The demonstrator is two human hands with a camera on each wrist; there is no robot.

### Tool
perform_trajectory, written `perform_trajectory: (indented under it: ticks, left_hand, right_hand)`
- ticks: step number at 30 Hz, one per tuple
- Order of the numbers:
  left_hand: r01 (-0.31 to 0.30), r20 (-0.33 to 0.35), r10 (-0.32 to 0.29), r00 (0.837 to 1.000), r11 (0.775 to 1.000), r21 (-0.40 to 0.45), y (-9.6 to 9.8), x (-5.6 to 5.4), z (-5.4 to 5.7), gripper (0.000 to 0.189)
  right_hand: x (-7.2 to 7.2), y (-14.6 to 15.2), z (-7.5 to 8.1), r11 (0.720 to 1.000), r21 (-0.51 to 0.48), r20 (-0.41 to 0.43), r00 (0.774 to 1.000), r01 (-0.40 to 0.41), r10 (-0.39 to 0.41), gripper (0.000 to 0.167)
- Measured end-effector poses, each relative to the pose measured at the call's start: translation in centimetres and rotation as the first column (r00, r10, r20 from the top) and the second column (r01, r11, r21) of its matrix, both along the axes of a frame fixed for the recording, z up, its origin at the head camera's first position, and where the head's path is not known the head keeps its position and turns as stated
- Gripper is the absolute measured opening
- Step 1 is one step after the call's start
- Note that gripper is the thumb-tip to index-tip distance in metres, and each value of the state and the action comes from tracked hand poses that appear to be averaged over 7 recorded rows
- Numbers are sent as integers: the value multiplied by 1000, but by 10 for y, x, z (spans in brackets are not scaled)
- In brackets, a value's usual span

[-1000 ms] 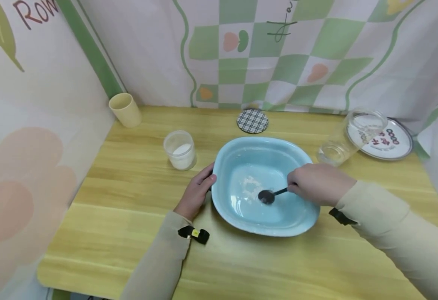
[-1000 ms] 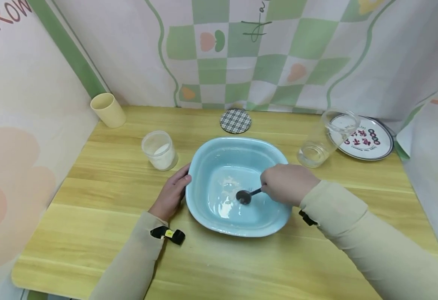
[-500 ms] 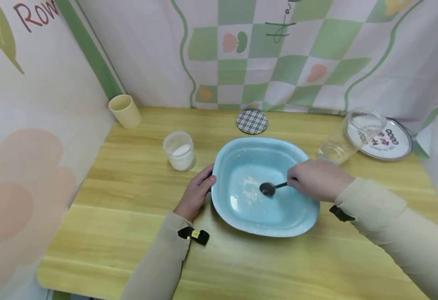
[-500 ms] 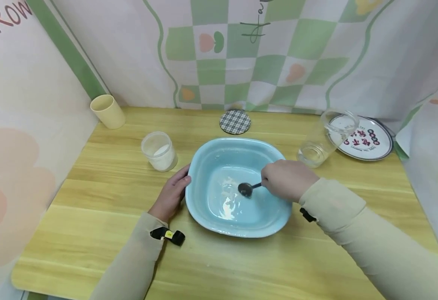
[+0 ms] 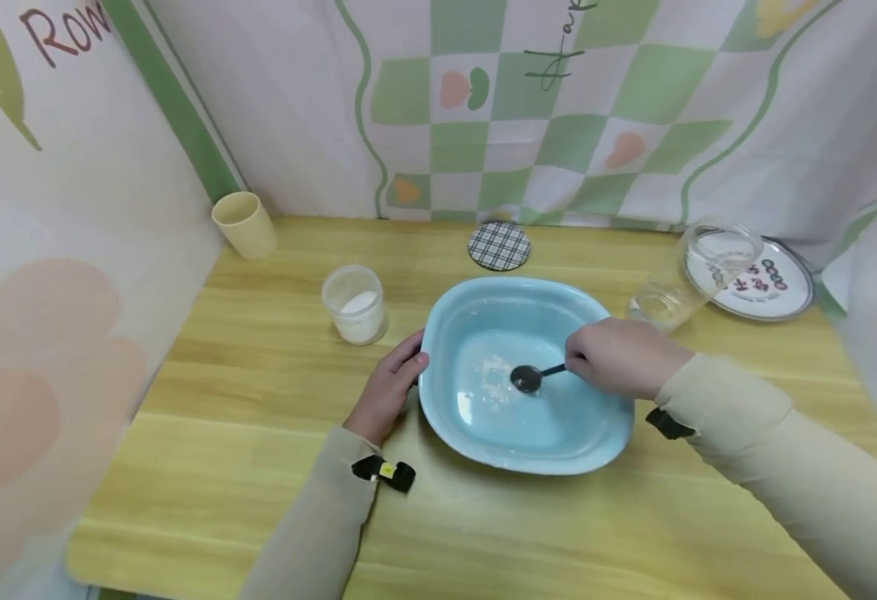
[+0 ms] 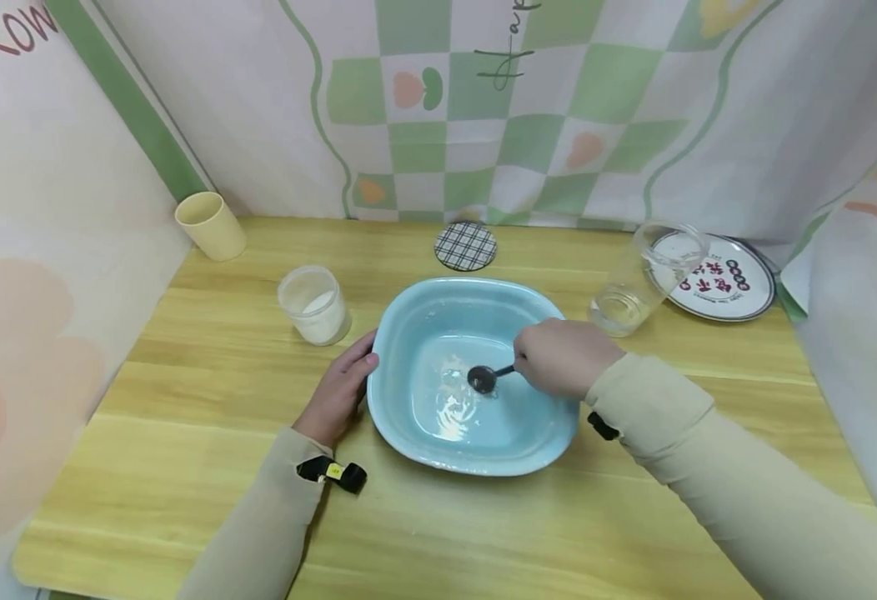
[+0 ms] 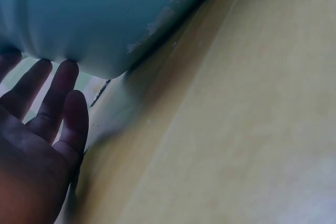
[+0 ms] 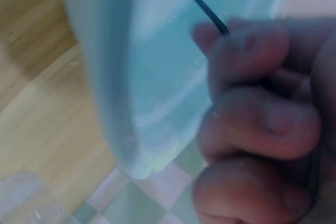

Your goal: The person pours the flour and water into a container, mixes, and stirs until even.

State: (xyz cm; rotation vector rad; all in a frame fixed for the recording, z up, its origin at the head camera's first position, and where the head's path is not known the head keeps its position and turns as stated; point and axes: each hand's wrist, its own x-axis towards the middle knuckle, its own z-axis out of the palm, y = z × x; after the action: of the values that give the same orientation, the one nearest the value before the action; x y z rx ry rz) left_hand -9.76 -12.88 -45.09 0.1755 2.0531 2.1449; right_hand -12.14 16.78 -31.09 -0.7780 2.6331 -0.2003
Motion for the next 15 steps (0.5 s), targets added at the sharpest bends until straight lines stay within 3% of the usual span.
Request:
perform_trajectory:
  ticks: [7, 15]
  left_hand:
    - [17, -5, -17, 1000, 1000, -4, 1, -4, 0, 48]
    - [18, -4, -18, 1000, 1000, -25, -1, -4, 2, 49]
  right_hand:
    - [0, 3, -3, 1000, -20, -54, 998, 11, -12, 24]
    - [0, 3, -3, 1000, -13, -57, 998, 3, -4, 20]
